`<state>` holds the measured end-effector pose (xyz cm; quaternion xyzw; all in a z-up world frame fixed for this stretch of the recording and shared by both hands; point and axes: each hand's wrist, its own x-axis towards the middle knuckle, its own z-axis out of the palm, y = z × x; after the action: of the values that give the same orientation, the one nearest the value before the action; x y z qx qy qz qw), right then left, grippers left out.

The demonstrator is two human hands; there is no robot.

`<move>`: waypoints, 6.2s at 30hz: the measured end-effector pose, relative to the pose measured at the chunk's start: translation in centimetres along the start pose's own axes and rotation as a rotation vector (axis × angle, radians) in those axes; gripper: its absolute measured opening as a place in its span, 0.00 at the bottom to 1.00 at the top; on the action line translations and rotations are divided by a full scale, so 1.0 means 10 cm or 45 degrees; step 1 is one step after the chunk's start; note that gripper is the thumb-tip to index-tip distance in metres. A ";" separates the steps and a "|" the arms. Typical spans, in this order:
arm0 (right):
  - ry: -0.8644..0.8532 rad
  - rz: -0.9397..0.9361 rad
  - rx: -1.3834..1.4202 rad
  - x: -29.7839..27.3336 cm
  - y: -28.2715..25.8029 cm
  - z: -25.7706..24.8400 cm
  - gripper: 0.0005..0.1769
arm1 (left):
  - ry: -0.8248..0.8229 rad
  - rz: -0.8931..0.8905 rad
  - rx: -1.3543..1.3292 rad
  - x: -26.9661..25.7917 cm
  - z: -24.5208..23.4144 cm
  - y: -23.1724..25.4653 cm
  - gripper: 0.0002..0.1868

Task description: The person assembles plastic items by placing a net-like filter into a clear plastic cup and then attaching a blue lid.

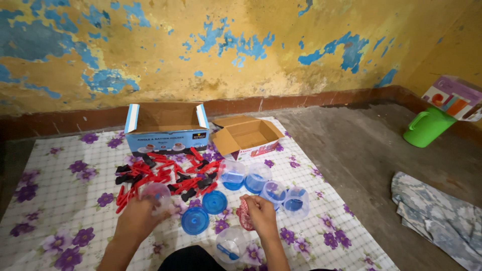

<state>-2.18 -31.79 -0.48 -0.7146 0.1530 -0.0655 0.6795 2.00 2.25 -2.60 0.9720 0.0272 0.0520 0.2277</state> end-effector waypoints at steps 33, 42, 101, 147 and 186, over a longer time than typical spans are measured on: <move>-0.013 0.270 1.054 0.00 -0.18 -0.16 0.19 | 0.442 0.815 0.612 -0.05 1.26 0.90 0.48; -0.020 0.334 1.290 0.57 0.68 -0.39 0.09 | -0.157 0.455 0.625 -0.02 1.00 1.10 0.21; 0.328 -0.088 0.034 0.17 0.32 0.19 0.15 | -0.753 -0.594 -2.302 -0.14 1.41 1.68 0.25; -0.317 -0.419 -0.008 -0.25 -0.25 0.38 0.13 | -0.541 -0.434 -2.467 -0.19 0.84 1.51 0.31; 0.302 -0.191 0.806 -0.08 -0.14 0.09 0.12 | -0.398 -0.423 -2.050 -0.46 0.65 1.77 0.32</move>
<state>-2.43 -30.63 0.95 -0.4649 0.1499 -0.2422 0.8383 -1.28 -16.81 -0.91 0.4915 0.0928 -0.1143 0.8583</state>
